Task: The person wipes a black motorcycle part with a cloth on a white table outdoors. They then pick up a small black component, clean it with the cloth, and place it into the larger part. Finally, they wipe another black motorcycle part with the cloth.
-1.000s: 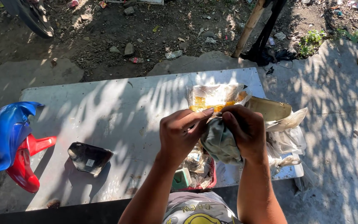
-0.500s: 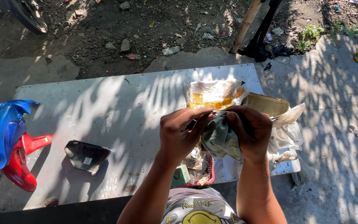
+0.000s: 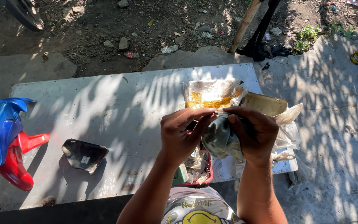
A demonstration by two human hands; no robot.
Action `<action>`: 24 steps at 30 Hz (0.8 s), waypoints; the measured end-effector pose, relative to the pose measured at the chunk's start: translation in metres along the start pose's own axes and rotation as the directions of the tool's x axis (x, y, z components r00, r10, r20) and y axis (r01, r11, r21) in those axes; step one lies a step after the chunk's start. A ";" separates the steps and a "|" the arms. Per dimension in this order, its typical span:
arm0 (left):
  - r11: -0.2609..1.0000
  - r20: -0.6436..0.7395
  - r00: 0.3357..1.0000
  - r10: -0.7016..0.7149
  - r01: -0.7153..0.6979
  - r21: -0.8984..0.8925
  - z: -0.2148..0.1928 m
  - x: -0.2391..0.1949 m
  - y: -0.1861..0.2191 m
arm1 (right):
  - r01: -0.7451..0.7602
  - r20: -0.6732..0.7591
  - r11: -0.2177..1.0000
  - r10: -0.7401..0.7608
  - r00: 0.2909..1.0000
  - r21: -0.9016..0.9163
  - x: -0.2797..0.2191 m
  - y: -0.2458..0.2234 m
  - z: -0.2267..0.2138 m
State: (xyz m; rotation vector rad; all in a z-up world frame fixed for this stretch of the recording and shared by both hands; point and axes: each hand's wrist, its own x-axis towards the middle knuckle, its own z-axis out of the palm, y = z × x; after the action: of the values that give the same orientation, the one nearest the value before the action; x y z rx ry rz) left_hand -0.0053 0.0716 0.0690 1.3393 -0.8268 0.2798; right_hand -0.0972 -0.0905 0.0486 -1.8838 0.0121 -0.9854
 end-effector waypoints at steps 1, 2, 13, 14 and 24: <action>1.000 -0.001 1.000 0.000 0.000 0.002 0.000 0.000 0.001 | 0.000 0.001 1.000 0.000 1.000 0.002 -0.001 0.001 0.000; 1.000 -0.005 1.000 -0.001 0.001 -0.003 0.000 0.001 0.002 | 0.010 -0.006 1.000 -0.010 1.000 0.007 -0.002 0.002 0.000; 1.000 -0.007 1.000 -0.012 0.012 -0.005 0.000 0.000 0.002 | 0.051 -0.027 0.999 -0.051 0.998 0.004 -0.002 0.003 0.000; 1.000 -0.006 1.000 -0.015 0.015 -0.007 0.000 0.000 0.002 | 0.059 -0.023 0.998 -0.059 0.998 0.003 -0.002 0.003 -0.001; 0.997 0.012 0.999 -0.047 0.047 -0.059 0.004 -0.003 -0.003 | 0.039 -0.016 0.998 -0.038 0.999 0.051 -0.005 0.008 0.002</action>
State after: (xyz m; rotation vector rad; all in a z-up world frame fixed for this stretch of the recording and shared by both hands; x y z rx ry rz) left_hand -0.0068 0.0679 0.0651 1.3042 -0.8060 0.2099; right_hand -0.0961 -0.0910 0.0389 -1.8357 -0.0411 -1.0167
